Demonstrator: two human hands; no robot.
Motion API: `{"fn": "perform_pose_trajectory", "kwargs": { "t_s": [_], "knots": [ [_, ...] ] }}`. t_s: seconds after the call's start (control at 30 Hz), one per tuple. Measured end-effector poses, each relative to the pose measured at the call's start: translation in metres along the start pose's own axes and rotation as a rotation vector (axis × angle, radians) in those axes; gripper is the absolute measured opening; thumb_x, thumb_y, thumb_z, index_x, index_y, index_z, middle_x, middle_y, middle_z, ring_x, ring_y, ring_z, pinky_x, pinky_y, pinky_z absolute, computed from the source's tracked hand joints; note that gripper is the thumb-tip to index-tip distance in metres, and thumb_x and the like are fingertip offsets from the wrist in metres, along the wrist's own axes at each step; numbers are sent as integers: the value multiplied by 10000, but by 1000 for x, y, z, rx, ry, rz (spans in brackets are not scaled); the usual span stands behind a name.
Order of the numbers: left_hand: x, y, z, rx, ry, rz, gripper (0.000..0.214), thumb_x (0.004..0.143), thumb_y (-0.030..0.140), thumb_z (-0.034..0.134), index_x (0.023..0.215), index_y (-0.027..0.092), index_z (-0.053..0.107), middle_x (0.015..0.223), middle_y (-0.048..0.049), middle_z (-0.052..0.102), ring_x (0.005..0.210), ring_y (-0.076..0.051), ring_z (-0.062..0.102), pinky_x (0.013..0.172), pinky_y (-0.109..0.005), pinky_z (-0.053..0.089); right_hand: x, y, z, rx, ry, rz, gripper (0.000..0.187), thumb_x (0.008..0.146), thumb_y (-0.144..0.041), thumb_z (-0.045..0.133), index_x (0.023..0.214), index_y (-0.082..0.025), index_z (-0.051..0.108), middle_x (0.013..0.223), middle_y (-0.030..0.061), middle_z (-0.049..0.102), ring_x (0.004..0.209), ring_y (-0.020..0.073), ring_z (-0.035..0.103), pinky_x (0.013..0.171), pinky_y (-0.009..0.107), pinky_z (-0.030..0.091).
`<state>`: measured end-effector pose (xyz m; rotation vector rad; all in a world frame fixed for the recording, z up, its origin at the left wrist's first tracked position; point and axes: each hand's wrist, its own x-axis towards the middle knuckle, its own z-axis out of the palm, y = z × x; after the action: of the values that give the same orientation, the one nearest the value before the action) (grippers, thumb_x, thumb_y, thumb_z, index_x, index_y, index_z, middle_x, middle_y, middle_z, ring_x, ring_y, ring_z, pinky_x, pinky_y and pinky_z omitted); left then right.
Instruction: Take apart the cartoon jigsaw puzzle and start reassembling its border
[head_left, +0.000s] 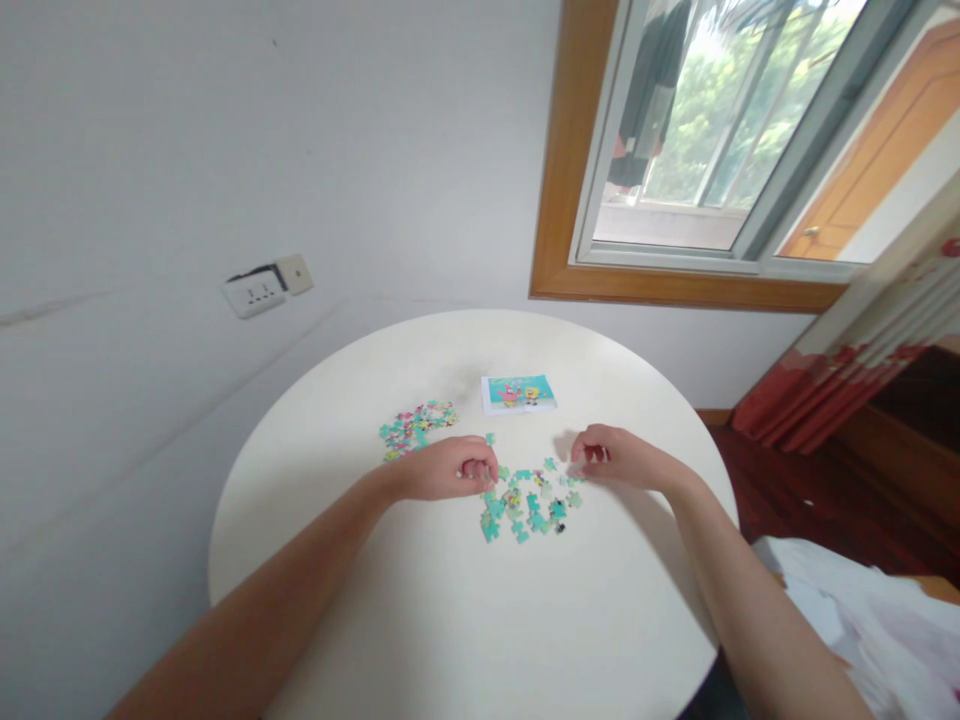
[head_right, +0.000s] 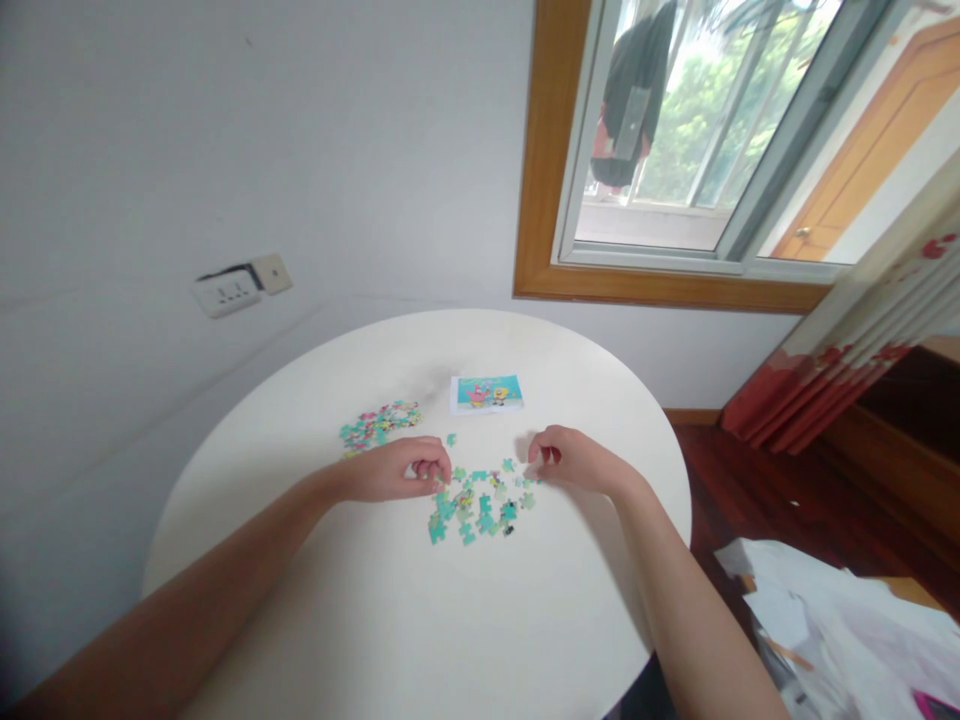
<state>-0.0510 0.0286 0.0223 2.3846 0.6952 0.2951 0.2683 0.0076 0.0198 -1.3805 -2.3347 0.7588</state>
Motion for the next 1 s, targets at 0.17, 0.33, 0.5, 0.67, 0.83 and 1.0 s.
{"fn": "perform_pose_trajectory", "kwargs": {
  "t_s": [0.17, 0.33, 0.5, 0.67, 0.83, 1.0],
  "knots": [
    [0, -4, 2, 6, -14, 21, 179, 857, 288, 556, 967, 177, 643, 888, -39, 578, 761, -121, 539, 686, -210, 434, -5, -16, -2, 81, -73, -100, 168, 767, -173, 602, 880, -199, 724, 813, 25, 616, 696, 122, 542, 641, 232, 432],
    [1, -5, 3, -5, -15, 21, 182, 851, 296, 567, 964, 177, 647, 877, -35, 579, 758, -121, 539, 681, -206, 435, -5, -29, 9, 94, -274, -114, 252, 732, -250, 702, 980, -211, 721, 755, -6, 605, 648, 108, 521, 604, 213, 415],
    [2, -4, 3, 3, -20, 7, 185, 848, 303, 568, 950, 172, 649, 870, -34, 583, 750, -119, 534, 686, -206, 433, 0, -31, 20, 50, -309, -132, 206, 685, -193, 728, 890, -182, 714, 712, -24, 577, 628, 92, 499, 586, 195, 382],
    [2, -3, 2, 11, -24, -6, 185, 853, 302, 559, 952, 172, 647, 862, -34, 580, 760, -122, 531, 686, -204, 427, 0, -25, 15, 107, -295, -106, 186, 683, -219, 725, 856, -165, 684, 704, -26, 569, 620, 89, 492, 561, 186, 368],
    [2, -3, 3, 15, -23, 7, 193, 863, 303, 546, 965, 174, 647, 861, -31, 567, 760, -119, 527, 690, -205, 423, -1, -19, 6, 172, -236, -84, 163, 721, -269, 695, 827, -153, 652, 698, -20, 563, 629, 96, 482, 571, 196, 372],
    [2, -6, 4, -6, -25, 5, 202, 869, 311, 542, 981, 178, 644, 862, -25, 554, 760, -116, 528, 680, -199, 421, 1, -14, 8, 159, -199, -13, 201, 740, -281, 670, 899, -158, 676, 681, -21, 558, 617, 102, 477, 571, 212, 364]
  ]
}}
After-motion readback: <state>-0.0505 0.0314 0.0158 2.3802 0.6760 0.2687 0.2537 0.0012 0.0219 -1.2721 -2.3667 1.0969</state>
